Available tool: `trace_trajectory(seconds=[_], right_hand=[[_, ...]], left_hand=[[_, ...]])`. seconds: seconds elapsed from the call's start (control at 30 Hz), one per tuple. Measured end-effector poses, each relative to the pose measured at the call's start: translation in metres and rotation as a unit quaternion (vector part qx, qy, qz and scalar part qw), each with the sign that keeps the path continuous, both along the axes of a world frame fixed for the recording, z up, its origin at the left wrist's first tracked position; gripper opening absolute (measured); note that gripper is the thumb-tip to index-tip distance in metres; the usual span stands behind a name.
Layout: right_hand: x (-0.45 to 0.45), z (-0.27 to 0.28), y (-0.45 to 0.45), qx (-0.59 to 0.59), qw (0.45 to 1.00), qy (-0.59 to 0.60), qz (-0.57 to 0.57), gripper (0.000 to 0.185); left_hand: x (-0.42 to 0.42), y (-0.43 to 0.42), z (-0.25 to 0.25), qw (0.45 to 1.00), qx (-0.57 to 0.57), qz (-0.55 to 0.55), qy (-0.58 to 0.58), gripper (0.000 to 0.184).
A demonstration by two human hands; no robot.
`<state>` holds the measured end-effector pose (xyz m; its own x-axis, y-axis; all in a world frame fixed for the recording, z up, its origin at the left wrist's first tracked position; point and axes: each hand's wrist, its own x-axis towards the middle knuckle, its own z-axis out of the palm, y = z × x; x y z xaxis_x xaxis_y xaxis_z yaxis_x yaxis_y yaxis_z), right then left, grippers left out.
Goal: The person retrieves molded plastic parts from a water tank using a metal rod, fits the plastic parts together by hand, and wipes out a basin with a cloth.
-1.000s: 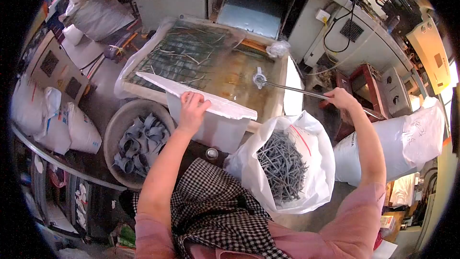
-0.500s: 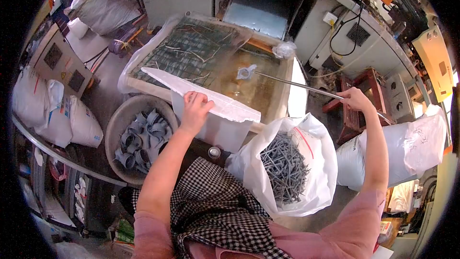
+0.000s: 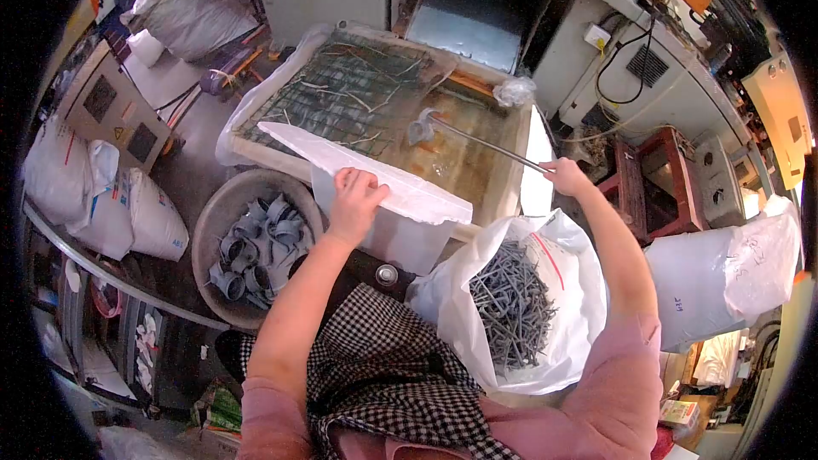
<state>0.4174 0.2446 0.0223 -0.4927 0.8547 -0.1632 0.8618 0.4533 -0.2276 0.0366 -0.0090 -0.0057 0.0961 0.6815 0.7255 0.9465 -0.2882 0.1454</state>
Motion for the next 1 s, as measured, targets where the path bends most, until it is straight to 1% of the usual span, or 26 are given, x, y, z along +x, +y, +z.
trace_trajectory(seconds=[0.07,0.1,0.17,0.2,0.23,0.3,0.33,0.4,0.43,0.5,0.57,0.63,0.7,0.77,0.83,0.9,0.97,1.0], right_hand=[[-0.022,0.002,-0.013,-0.033,0.998,0.004,-0.050,0.033],[-0.022,0.006,-0.014,-0.034,0.998,0.004,-0.046,0.033],[-0.011,0.015,-0.011,0.000,0.999,-0.011,-0.043,0.033],[0.000,0.019,-0.007,0.005,1.000,-0.010,-0.016,0.033],[0.003,0.031,-0.013,-0.005,0.999,-0.025,-0.032,0.031],[0.005,0.053,-0.026,-0.015,0.998,-0.042,-0.048,0.031],[0.009,0.050,-0.024,-0.018,0.998,-0.044,-0.049,0.031],[0.018,0.040,-0.019,-0.059,0.998,-0.017,-0.030,0.032],[0.019,0.035,-0.018,-0.059,0.998,-0.017,-0.032,0.032],[0.016,0.024,-0.013,-0.100,0.994,-0.022,-0.026,0.033],[0.016,0.006,-0.002,-0.100,0.995,-0.010,-0.010,0.033],[0.012,-0.006,0.004,-0.108,0.993,0.025,0.038,0.034],[0.002,-0.023,0.012,-0.126,0.992,0.016,0.021,0.033],[-0.010,-0.050,0.019,-0.147,0.988,0.049,-0.027,0.030],[-0.027,-0.068,0.024,-0.128,0.991,0.034,-0.030,0.030],[-0.042,-0.086,0.028,-0.070,0.996,0.052,0.031,0.030],[-0.062,-0.091,0.030,-0.122,0.991,0.058,-0.015,0.031],[-0.073,-0.096,0.032,-0.126,0.989,0.071,-0.022,0.031]], left_hand=[[0.000,0.000,-0.001,1.000,-0.009,-0.002,0.000,0.027],[-0.002,0.000,0.000,1.000,-0.010,0.002,0.000,0.027],[-0.003,-0.001,0.002,1.000,-0.010,-0.010,-0.004,0.028],[-0.004,-0.002,0.001,1.000,-0.011,-0.007,-0.005,0.028],[-0.006,-0.002,0.000,1.000,-0.012,-0.010,0.002,0.028],[-0.006,-0.003,-0.001,1.000,-0.016,-0.012,0.006,0.028],[-0.004,-0.003,0.000,1.000,-0.015,-0.015,0.005,0.028],[0.000,-0.002,0.000,1.000,-0.014,-0.020,0.003,0.027],[0.001,-0.001,0.000,1.000,-0.015,-0.018,0.005,0.027],[0.000,0.000,0.000,1.000,-0.015,-0.015,0.009,0.026],[-0.002,0.000,-0.001,1.000,-0.010,-0.007,0.010,0.026],[-0.004,0.000,-0.003,1.000,-0.018,-0.010,0.006,0.026],[-0.006,-0.001,-0.005,1.000,-0.027,-0.010,0.002,0.025],[-0.004,-0.002,-0.004,1.000,-0.024,-0.009,-0.002,0.019],[-0.005,-0.001,-0.004,1.000,-0.025,-0.011,-0.002,0.018],[-0.006,-0.002,-0.005,1.000,-0.025,-0.011,-0.003,0.017],[-0.009,-0.002,-0.006,1.000,-0.025,-0.010,0.013,0.015],[-0.011,-0.002,-0.006,1.000,-0.026,-0.006,0.013,0.015]])
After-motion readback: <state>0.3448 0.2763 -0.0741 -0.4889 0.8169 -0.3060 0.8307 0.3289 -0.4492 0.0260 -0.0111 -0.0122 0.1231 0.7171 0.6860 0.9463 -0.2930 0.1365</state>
